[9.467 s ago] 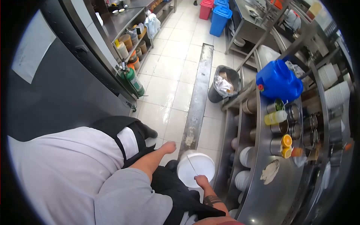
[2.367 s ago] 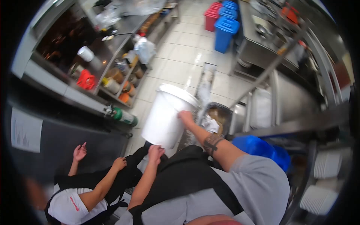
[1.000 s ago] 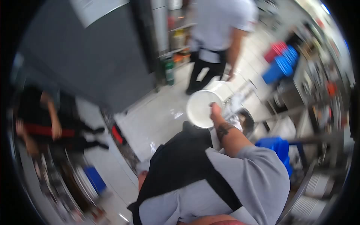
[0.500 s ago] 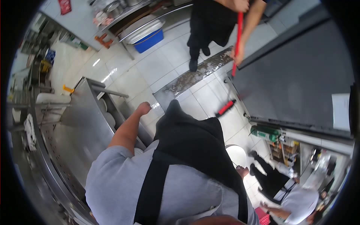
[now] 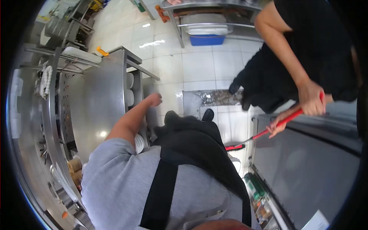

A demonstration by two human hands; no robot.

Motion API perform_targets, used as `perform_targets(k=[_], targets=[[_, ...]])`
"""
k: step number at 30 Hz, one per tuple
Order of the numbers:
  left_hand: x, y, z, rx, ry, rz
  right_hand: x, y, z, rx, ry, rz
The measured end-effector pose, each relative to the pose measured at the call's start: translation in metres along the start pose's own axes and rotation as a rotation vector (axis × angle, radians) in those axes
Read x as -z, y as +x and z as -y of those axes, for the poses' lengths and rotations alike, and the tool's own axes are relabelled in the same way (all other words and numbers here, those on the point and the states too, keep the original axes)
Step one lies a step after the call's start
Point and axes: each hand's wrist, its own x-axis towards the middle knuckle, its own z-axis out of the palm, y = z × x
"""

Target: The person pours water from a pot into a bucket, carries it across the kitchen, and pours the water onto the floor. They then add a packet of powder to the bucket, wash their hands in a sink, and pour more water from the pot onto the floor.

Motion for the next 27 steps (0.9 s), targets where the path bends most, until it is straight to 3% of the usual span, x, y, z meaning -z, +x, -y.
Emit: perform_targets(k=[1, 4, 6, 8, 12, 17, 19, 23, 25, 27], targets=[[0.002, -0.003, 0.013, -0.128, 0.173, 0.044, -0.019, 0.011, 0.033, 0.029, -0.068, 0.015], [-0.038, 0.010, 0.089, -0.117, 0.059, -0.064, -0.084, 0.029, 0.129, 0.142, -0.275, 0.051], [-0.056, 0.008, 0.100, -0.097, -0.050, -0.140, -0.130, 0.037, 0.185, 0.221, -0.416, 0.068], [-0.046, -0.020, 0.085, 0.070, -0.312, -0.230, -0.173, 0.044, 0.229, 0.297, -0.556, 0.091], [-0.032, -0.056, 0.054, 0.223, -0.410, -0.270, -0.260, 0.026, 0.295, 0.418, -0.730, 0.108], [0.046, -0.037, 0.069, 0.247, -0.451, -0.165, -0.347, 0.010, 0.263, 0.429, -0.944, 0.106], [0.077, 0.001, 0.101, 0.201, -0.429, -0.268, -0.384, -0.007, 0.236, 0.417, -1.038, 0.113], [0.196, 0.071, 0.136, 0.096, -0.468, -0.249, -0.449, -0.046, 0.177, 0.406, -1.220, 0.137], [0.243, 0.105, 0.161, -0.021, -0.348, -0.331, -0.482, -0.065, 0.157, 0.415, -1.267, 0.141], [0.302, 0.136, 0.175, -0.044, -0.261, -0.248, -0.511, -0.080, 0.145, 0.439, -1.292, 0.143]])
